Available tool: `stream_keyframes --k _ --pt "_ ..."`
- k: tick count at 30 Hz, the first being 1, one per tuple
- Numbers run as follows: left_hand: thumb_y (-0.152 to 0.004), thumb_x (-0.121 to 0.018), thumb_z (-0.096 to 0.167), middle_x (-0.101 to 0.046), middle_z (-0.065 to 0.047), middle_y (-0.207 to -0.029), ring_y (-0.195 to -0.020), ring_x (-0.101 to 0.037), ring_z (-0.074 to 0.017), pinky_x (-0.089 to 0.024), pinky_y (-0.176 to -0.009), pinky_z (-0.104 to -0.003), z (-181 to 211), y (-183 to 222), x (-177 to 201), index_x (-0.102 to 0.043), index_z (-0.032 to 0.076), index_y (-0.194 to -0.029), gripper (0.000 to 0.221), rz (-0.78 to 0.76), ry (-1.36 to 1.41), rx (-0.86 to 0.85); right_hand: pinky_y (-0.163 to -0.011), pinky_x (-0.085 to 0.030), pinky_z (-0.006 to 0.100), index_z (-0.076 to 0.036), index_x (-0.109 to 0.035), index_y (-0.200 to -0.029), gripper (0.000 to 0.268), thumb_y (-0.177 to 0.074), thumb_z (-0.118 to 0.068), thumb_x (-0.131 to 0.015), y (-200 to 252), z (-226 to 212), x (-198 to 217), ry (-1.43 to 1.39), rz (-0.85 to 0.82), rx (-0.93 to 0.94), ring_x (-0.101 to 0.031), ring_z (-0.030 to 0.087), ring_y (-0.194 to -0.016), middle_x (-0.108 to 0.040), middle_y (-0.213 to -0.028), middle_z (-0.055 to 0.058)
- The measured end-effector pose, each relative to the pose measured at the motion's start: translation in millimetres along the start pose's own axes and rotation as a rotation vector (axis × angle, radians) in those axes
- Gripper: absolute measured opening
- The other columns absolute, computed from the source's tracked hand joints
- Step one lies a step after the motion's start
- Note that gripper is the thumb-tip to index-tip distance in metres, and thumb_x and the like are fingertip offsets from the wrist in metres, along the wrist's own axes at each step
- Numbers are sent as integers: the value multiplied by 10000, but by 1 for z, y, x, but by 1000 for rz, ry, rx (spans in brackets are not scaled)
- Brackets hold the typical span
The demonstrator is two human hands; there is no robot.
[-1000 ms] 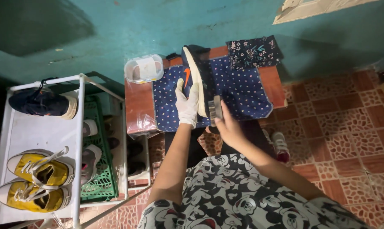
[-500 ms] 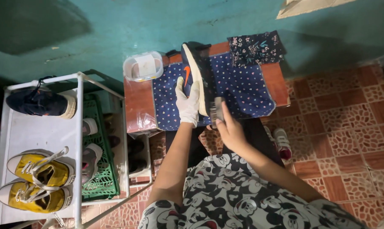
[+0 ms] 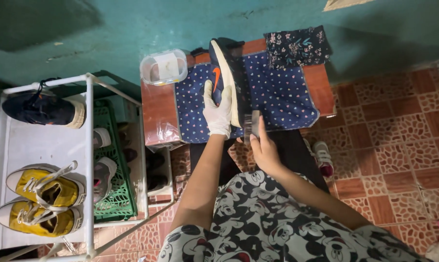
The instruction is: Cleaning and preparing the sole of a sneaker for repair using a brush and a scraping tool.
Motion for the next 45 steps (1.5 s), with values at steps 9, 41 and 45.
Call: stream_keyframes --k 9,41,45 --pt "-757 -872 386 -644 -242 -1359 -1267 -635 -327 -540 -1088 -351 0 2 -1 -533 219 -1488 822 -19 52 -2 -1186 -335 545 -239 -229 -1643 674 -1021 -279 -483 2 -4 8 -15 -72 -214 -443 440 -1398 -456 -1497 331" --pt "-739 -843 517 -709 -227 -1252 -1208 -674 -326 -538 -1075 -354 0 -1 1 -544 326 -1465 809 -8 -79 -14 -1053 -472 555 -116 -313 -1615 659 -1003 -165 -555 -4 26 -5 60 49 128 -538 476 -1281 -513 -1420 369" --pt "-727 -859 539 -730 -191 -1228 -1178 -693 -311 -556 -1048 -363 -6 -5 -1 -568 353 -1442 794 26 -82 -37 -1068 -468 520 -150 -342 -1613 659 -1000 -178 -582 3 27 -9 33 41 142 -536 429 -1311 -509 -1458 326"
Point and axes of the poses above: each hand's wrist, its own y-axis away from the middle knuckle, its own x-axis out of the back of the hand, z = x × y, the point moved 2 cm from there along -y, towards the middle knuckle
